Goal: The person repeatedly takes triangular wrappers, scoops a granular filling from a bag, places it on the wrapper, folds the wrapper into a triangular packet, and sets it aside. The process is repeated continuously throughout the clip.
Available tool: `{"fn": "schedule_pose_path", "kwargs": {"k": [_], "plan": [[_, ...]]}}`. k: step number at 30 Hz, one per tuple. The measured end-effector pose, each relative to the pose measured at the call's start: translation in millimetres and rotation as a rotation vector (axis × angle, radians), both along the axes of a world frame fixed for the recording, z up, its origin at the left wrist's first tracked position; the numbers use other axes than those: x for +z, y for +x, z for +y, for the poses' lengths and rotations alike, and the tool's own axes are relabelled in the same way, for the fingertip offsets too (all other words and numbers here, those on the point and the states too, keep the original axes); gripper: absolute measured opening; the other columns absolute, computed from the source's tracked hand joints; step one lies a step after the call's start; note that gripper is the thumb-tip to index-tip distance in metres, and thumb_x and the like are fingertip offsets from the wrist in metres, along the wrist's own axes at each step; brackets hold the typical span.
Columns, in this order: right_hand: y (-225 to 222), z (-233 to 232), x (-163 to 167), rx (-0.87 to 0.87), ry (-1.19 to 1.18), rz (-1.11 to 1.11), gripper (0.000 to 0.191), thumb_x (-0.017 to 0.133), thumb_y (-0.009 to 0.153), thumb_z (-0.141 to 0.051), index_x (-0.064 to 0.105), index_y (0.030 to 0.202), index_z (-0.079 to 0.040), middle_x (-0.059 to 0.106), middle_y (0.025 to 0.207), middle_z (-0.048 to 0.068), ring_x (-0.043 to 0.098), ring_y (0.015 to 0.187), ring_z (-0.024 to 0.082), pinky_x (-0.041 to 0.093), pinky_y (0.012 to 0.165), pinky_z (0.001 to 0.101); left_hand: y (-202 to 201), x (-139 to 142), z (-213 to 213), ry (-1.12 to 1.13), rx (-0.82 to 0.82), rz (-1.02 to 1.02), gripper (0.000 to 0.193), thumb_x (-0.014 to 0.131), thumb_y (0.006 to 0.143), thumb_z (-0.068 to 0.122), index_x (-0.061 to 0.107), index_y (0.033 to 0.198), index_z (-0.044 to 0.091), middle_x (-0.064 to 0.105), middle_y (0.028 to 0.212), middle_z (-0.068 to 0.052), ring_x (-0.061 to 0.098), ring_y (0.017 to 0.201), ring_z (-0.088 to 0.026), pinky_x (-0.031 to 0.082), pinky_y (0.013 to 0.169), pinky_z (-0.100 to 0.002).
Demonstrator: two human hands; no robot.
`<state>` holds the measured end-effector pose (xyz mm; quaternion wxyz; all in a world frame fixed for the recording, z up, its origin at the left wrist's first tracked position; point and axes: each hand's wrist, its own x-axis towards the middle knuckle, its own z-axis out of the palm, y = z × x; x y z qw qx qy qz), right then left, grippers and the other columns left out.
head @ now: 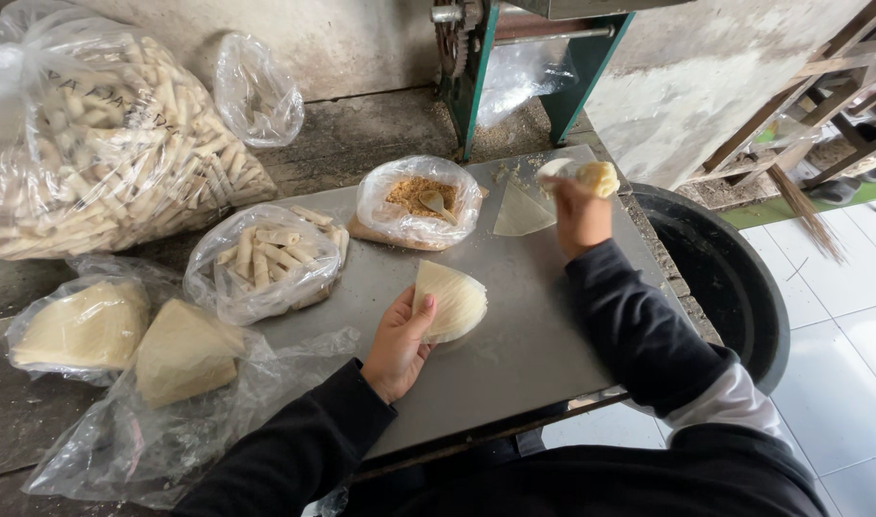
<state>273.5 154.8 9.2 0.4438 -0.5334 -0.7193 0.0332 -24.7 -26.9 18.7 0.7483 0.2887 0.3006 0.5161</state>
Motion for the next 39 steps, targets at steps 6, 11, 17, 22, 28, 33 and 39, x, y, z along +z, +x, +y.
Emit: {"fn": "schedule_pose_path", "kwargs": {"k": [6,11,17,22,28,33,39], "plan": [[-21.9,-19.7,-3.8,0.229,0.124,-0.388,0.037,0.057,0.086,0.004,0.074,0.117,-0.009,0.075,0.119,0.014,0.073,0.107,0.031,0.058,0.094,0.0395,0.0,6.0,-0.8,-0.051,0.000,0.019,0.046,0.053,0.103,0.026,0.050,0.146,0.008,0.067,0.126,-0.004,0.066,0.110,-0.012,0.054,0.094,-0.030],[-27.9,-32.6,3.9,0.154,0.186,-0.514,0.040,0.061,0.082,0.000,0.073,0.119,-0.006,0.075,0.118,0.013,0.072,0.107,0.030,0.057,0.091,0.0397,0.3,7.4,-2.0,-0.045,-0.002,0.021,0.046,0.053,0.104,0.025,0.049,0.146,0.007,0.067,0.127,-0.005,0.066,0.110,-0.012,0.053,0.095,-0.030],[-32.5,-38.5,8.6,0.188,0.193,-0.528,0.037,0.061,0.083,0.000,0.073,0.118,-0.006,0.075,0.118,0.012,0.073,0.107,0.030,0.057,0.093,0.0392,-0.8,7.3,-1.9,-0.053,-0.009,0.050,0.046,0.052,0.104,0.025,0.048,0.146,0.007,0.067,0.125,-0.005,0.065,0.108,-0.012,0.054,0.093,-0.031],[-35.3,-43.8,14.3,0.207,0.151,-0.499,0.032,0.062,0.086,-0.002,0.073,0.116,-0.006,0.075,0.117,0.012,0.073,0.105,0.031,0.058,0.092,0.0395,0.1,9.6,-1.8,-0.068,-0.006,0.052,0.045,0.052,0.104,0.025,0.049,0.145,0.008,0.066,0.126,-0.004,0.065,0.109,-0.011,0.054,0.094,-0.030],[-40.9,-58.7,42.3,0.285,0.131,-0.427,0.031,0.063,0.088,-0.009,0.071,0.118,-0.003,0.074,0.116,0.015,0.071,0.101,0.034,0.054,0.090,0.0439,-1.0,17.0,-3.5,-0.063,-0.029,-0.011,0.048,0.046,0.106,0.034,0.050,0.143,0.003,0.066,0.128,-0.007,0.065,0.112,-0.012,0.052,0.097,-0.030],[-56.1,-79.6,70.0,0.719,0.013,-0.110,0.027,0.071,0.095,-0.016,0.067,0.118,-0.003,0.071,0.115,0.014,0.069,0.105,0.031,0.054,0.096,0.0397,1.4,17.4,-2.9,-0.074,-0.088,-0.190,0.056,0.039,0.107,0.041,0.050,0.139,-0.003,0.066,0.131,-0.011,0.065,0.118,-0.016,0.052,0.103,-0.032],[-81.4,-108.9,73.0,1.035,-0.193,-0.071,0.031,0.087,0.079,-0.013,0.075,0.108,-0.011,0.071,0.111,0.010,0.069,0.107,0.028,0.057,0.092,0.0395,0.1,16.8,-5.1,0.076,-0.177,-0.232,0.044,0.047,0.105,0.017,0.044,0.145,-0.001,0.060,0.133,-0.013,0.061,0.120,-0.020,0.048,0.106,-0.036]]}}
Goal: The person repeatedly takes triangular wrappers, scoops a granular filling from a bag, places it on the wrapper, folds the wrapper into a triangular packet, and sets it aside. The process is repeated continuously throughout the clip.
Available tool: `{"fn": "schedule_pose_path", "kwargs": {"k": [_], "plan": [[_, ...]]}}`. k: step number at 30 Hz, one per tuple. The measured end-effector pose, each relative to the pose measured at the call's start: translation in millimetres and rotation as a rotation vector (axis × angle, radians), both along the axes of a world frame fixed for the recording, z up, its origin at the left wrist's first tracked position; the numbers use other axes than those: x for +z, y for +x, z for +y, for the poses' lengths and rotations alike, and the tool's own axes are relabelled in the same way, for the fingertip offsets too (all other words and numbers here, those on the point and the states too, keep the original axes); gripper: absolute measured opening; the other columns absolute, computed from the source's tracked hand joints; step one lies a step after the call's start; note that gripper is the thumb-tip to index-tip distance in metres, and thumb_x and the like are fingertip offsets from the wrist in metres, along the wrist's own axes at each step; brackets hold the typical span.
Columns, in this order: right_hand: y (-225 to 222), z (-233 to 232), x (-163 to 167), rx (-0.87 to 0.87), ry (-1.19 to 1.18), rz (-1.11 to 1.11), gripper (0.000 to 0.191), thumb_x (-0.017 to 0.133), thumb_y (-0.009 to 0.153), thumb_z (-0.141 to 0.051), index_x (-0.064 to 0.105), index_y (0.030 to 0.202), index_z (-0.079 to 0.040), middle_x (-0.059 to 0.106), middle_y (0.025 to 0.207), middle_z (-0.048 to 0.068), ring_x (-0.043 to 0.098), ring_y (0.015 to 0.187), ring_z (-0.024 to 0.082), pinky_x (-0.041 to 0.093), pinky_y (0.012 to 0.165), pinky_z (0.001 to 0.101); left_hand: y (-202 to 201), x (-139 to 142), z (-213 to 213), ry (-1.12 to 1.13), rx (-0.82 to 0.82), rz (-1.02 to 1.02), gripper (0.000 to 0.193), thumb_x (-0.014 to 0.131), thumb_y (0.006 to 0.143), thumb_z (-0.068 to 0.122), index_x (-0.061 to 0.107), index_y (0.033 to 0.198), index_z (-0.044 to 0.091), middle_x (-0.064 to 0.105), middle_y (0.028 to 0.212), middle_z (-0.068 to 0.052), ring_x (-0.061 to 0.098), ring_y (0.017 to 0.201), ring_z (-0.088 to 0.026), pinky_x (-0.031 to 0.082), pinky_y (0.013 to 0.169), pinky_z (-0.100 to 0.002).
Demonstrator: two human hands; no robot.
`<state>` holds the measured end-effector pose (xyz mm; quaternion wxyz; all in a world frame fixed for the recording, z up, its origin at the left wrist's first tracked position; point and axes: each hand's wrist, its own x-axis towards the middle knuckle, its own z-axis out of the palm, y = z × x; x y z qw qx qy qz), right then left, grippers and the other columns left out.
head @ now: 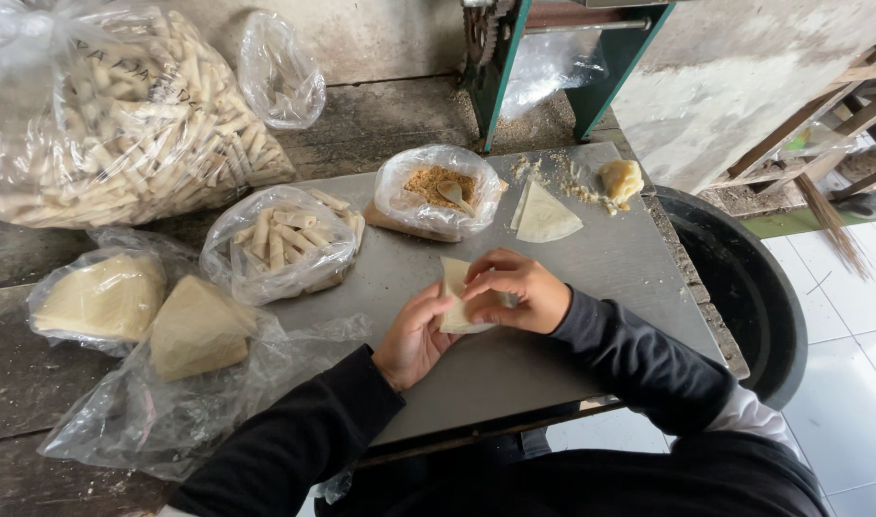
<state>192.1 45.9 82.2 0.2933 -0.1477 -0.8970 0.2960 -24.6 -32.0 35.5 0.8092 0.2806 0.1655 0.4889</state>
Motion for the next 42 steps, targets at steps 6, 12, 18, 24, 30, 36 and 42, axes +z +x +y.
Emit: {"fn": "schedule_pose_path", "kwargs": {"k": [6,12,18,24,30,36,42], "plan": [[4.9,4.9,1.6,0.064,-0.057,0.002,0.035,0.087,0.076,-0.009,0.076,0.110,-0.011,0.070,0.115,0.010,0.068,0.108,0.027,0.058,0.091,0.0375,1.3,5.4,2.8,0.050,-0.009,0.122,0.059,0.050,0.087,-0.008,0.043,0.146,-0.001,0.060,0.134,-0.012,0.061,0.125,-0.020,0.047,0.110,-0.035],[3.9,0.9,2.2,0.001,-0.108,0.007,0.023,0.079,0.089,-0.006,0.076,0.111,-0.011,0.072,0.113,0.007,0.074,0.101,0.025,0.062,0.087,0.0352,1.2,1.4,2.7,0.083,-0.004,0.189,0.057,0.054,0.091,-0.005,0.042,0.146,0.002,0.060,0.134,-0.010,0.060,0.125,-0.017,0.047,0.109,-0.033],[1.1,-1.4,-12.4,-0.070,0.115,-0.039,0.025,0.079,0.085,-0.007,0.072,0.108,-0.006,0.072,0.101,0.011,0.070,0.091,0.027,0.056,0.077,0.0371,6.7,-15.5,3.2,0.066,0.022,0.352,0.044,0.054,0.103,0.010,0.047,0.146,0.004,0.062,0.130,-0.006,0.061,0.117,-0.013,0.050,0.100,-0.031],[31.5,43.5,-46.8,-0.360,-0.673,0.151,0.014,0.065,0.100,-0.006,0.067,0.112,0.001,0.071,0.094,0.007,0.065,0.083,0.011,0.054,0.073,0.0282,3.8,-17.8,3.2,-0.009,0.022,0.343,0.042,0.051,0.104,0.012,0.049,0.145,0.003,0.066,0.128,-0.007,0.065,0.114,-0.014,0.052,0.099,-0.032],[86.4,92.8,-46.2,-0.827,-0.185,0.266,0.020,0.060,0.106,-0.006,0.072,0.121,0.001,0.078,0.099,0.011,0.070,0.080,0.016,0.058,0.074,0.0294,0.4,-6.9,3.8,-0.043,0.038,0.314,0.049,0.050,0.103,0.009,0.044,0.152,0.004,0.066,0.130,-0.008,0.064,0.115,-0.013,0.051,0.101,-0.032],[72.3,81.9,-48.9,-0.633,0.258,-0.143,0.020,0.069,0.094,-0.007,0.076,0.113,-0.007,0.076,0.112,0.012,0.075,0.092,0.029,0.060,0.082,0.0362,0.2,-3.8,3.8,-0.028,0.036,0.355,0.050,0.049,0.103,0.010,0.042,0.153,0.005,0.066,0.130,-0.007,0.064,0.115,-0.013,0.052,0.099,-0.031],[64.3,72.3,-48.6,-0.702,0.271,-0.258,0.026,0.063,0.091,-0.007,0.076,0.113,-0.008,0.075,0.116,0.012,0.073,0.091,0.034,0.058,0.081,0.0398,-0.7,-4.7,2.2,-0.023,0.039,0.356,0.050,0.050,0.104,0.009,0.043,0.153,0.005,0.066,0.129,-0.006,0.063,0.112,-0.011,0.051,0.096,-0.030]]}}
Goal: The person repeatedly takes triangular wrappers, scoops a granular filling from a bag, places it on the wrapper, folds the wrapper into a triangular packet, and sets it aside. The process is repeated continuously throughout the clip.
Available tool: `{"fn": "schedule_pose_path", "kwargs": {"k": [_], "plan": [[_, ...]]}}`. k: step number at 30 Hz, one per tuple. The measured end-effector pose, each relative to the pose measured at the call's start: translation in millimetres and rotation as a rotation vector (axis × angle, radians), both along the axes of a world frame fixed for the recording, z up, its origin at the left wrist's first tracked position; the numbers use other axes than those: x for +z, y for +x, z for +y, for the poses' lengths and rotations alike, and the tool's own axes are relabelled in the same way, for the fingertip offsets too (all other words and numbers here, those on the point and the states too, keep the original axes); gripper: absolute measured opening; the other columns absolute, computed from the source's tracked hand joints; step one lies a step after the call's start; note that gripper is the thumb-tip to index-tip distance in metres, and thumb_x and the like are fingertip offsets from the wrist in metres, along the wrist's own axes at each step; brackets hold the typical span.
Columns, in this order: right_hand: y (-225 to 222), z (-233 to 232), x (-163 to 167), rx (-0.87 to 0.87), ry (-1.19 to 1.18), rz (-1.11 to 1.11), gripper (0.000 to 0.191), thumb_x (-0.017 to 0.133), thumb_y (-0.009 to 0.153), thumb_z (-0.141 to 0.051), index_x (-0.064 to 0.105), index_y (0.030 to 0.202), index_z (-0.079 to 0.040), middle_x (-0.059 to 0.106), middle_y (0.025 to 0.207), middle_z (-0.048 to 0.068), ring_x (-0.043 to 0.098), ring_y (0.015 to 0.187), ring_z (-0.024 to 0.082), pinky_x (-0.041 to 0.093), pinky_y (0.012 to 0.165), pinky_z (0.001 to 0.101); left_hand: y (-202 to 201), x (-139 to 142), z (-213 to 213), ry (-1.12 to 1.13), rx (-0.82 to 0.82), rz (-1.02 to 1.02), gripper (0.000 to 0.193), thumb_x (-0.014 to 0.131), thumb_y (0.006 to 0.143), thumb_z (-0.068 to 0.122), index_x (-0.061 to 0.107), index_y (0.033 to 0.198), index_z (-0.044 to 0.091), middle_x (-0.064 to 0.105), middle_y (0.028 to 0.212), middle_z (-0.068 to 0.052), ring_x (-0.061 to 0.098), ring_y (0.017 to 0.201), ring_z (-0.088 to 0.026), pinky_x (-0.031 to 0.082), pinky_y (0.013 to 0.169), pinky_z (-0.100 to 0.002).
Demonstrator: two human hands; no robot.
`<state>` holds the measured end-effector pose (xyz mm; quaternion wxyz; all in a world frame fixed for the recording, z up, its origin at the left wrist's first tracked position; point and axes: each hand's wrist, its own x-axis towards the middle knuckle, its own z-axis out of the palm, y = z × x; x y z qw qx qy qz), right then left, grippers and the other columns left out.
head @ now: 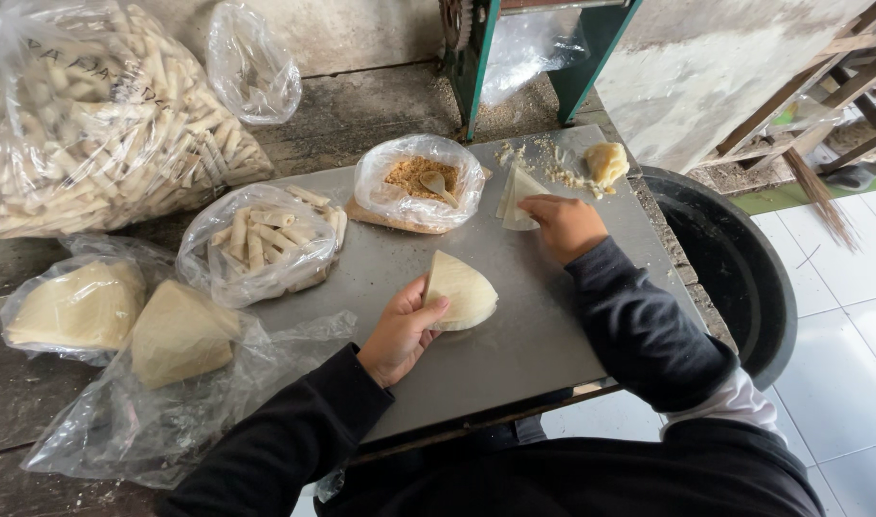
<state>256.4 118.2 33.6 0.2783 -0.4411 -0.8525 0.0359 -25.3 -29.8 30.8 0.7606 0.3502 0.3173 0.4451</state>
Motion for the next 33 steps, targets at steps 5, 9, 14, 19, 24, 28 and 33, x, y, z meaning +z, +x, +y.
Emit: {"fn": "schedule_pose_path", "kwargs": {"k": [5,9,14,19,24,28,33], "plan": [[-4.7,-6.5,-1.0,-0.057,-0.004,-0.078,0.030,0.056,0.091,-0.004,0.074,0.115,-0.006,0.075,0.119,0.011,0.073,0.090,0.036,0.059,0.081,0.0416,0.3,0.3,-0.1,0.016,-0.009,-0.026,0.048,0.050,0.103,0.009,0.044,0.151,0.004,0.067,0.129,-0.005,0.064,0.113,-0.010,0.052,0.097,-0.029],[-5.5,-8.7,0.4,-0.046,0.022,-0.078,0.031,0.056,0.089,-0.004,0.074,0.115,-0.006,0.074,0.119,0.011,0.073,0.091,0.036,0.059,0.081,0.0415,-0.2,0.8,-0.7,0.020,-0.013,-0.006,0.047,0.050,0.104,0.010,0.045,0.151,0.004,0.066,0.128,-0.005,0.063,0.112,-0.010,0.051,0.096,-0.029],[-1.9,-8.0,0.6,-0.046,0.013,-0.064,0.031,0.058,0.091,-0.005,0.075,0.116,-0.008,0.075,0.119,0.010,0.073,0.091,0.035,0.059,0.081,0.0404,-0.4,0.3,-0.1,0.018,-0.009,0.010,0.047,0.050,0.104,0.011,0.045,0.151,0.006,0.066,0.128,-0.005,0.063,0.112,-0.010,0.051,0.095,-0.029],[0.8,-4.6,-3.9,-0.027,-0.001,-0.080,0.030,0.059,0.093,-0.007,0.075,0.117,-0.009,0.074,0.120,0.010,0.074,0.092,0.033,0.059,0.082,0.0392,0.7,-1.4,0.2,0.017,-0.009,-0.001,0.047,0.050,0.104,0.011,0.045,0.150,0.004,0.066,0.129,-0.005,0.063,0.113,-0.010,0.051,0.097,-0.029],[2.2,-3.1,-6.6,-0.017,-0.015,-0.082,0.029,0.060,0.094,-0.007,0.075,0.118,-0.010,0.074,0.122,0.010,0.074,0.093,0.032,0.059,0.084,0.0384,0.1,0.2,0.2,0.019,-0.014,0.018,0.048,0.051,0.104,0.012,0.044,0.151,0.004,0.066,0.128,-0.006,0.063,0.112,-0.011,0.051,0.097,-0.030],[0.6,-6.0,-0.9,-0.001,-0.060,-0.071,0.028,0.062,0.094,-0.011,0.075,0.119,-0.010,0.073,0.123,0.010,0.074,0.096,0.033,0.059,0.086,0.0388,0.4,5.9,-0.7,0.023,-0.017,0.007,0.049,0.051,0.104,0.012,0.043,0.151,0.004,0.065,0.130,-0.006,0.062,0.112,-0.010,0.051,0.097,-0.030],[-2.9,-18.4,28.2,0.186,-0.017,-0.114,0.051,0.073,0.092,-0.030,0.065,0.131,0.002,0.066,0.127,0.024,0.066,0.112,0.041,0.051,0.096,0.0503,-1.2,9.9,-0.8,-0.072,0.004,-0.169,0.051,0.049,0.103,0.018,0.042,0.150,0.000,0.065,0.131,-0.009,0.064,0.115,-0.014,0.051,0.100,-0.031]]}}
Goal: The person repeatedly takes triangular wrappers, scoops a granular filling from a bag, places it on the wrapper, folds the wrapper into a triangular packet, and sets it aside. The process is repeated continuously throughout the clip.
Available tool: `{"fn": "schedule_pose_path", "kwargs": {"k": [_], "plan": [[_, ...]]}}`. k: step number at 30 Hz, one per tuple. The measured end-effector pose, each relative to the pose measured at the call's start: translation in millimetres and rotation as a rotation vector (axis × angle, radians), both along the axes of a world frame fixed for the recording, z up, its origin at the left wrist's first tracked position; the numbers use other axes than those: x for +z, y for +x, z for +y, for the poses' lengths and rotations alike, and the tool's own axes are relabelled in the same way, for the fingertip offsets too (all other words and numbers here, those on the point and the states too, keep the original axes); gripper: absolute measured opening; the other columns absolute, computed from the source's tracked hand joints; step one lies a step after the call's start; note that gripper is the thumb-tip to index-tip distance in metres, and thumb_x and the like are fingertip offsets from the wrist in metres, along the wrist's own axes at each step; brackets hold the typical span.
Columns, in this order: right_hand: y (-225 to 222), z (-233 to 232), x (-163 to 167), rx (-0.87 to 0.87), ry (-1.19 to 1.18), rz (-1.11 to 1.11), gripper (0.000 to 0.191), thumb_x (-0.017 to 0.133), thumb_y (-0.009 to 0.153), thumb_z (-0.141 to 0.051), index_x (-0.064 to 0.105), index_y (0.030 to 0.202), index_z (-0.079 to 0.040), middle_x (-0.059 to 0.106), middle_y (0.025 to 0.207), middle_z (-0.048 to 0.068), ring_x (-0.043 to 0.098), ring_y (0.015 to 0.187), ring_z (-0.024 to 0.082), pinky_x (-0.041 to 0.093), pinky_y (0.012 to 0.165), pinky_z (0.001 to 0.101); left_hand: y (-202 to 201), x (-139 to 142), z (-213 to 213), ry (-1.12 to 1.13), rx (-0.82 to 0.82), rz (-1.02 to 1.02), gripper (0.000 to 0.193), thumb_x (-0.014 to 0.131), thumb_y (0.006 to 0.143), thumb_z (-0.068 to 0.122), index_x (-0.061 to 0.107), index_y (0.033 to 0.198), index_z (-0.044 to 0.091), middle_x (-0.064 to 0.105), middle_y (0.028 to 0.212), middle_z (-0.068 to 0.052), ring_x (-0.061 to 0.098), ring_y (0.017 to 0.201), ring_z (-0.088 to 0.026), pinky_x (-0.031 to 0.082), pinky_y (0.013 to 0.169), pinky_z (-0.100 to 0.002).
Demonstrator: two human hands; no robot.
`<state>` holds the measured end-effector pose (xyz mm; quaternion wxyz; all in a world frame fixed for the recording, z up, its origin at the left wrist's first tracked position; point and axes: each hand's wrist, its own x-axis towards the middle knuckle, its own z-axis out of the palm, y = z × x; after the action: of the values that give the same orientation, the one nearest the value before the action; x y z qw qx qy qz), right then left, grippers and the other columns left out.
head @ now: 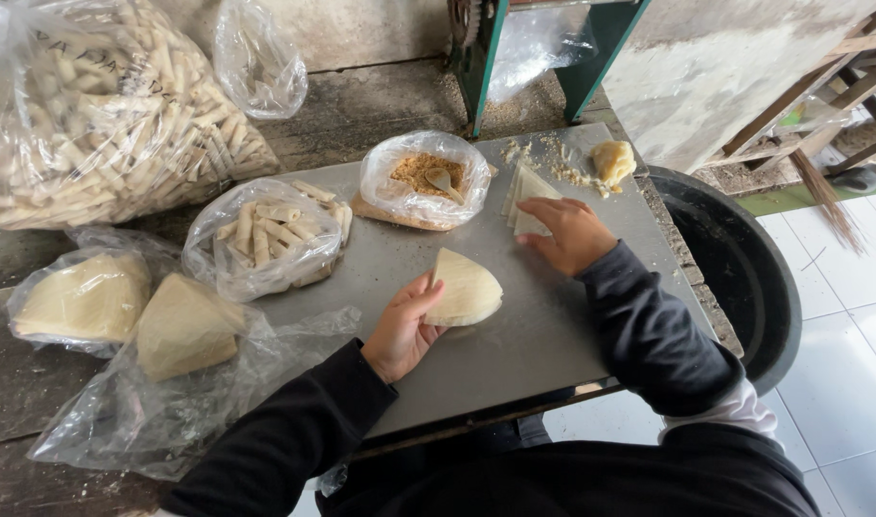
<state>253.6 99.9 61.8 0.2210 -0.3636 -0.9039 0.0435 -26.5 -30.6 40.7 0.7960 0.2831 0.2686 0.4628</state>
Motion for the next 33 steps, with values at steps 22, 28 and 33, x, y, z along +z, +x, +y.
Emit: {"fn": "schedule_pose_path", "kwargs": {"k": [22,28,33], "plan": [[-59.6,-63.9,16.3,0.321,-0.537,0.426,0.013,0.075,0.093,-0.007,0.070,0.104,-0.005,0.067,0.100,0.006,0.068,0.082,0.018,0.054,0.075,0.0305,6.8,-12.0,3.1,0.176,0.013,0.139,0.044,0.056,0.104,0.014,0.047,0.146,0.003,0.064,0.126,-0.007,0.062,0.114,-0.014,0.051,0.098,-0.031],[-68.6,-74.5,21.7,0.408,-0.372,0.427,0.036,0.086,0.081,-0.019,0.066,0.107,-0.005,0.064,0.102,0.008,0.066,0.087,0.018,0.054,0.076,0.0306,11.1,-19.7,0.2,0.202,0.076,0.168,0.042,0.056,0.105,0.018,0.050,0.143,0.004,0.065,0.123,-0.004,0.064,0.109,-0.012,0.054,0.092,-0.030],[-62.6,-69.2,-2.0,0.220,-0.504,0.480,0.016,0.078,0.090,-0.011,0.074,0.104,-0.004,0.067,0.095,0.005,0.063,0.075,0.016,0.050,0.068,0.0279,11.6,-26.5,6.6,0.164,0.083,0.206,0.039,0.056,0.104,0.019,0.052,0.140,0.005,0.066,0.120,-0.004,0.065,0.107,-0.011,0.055,0.091,-0.030]]}}
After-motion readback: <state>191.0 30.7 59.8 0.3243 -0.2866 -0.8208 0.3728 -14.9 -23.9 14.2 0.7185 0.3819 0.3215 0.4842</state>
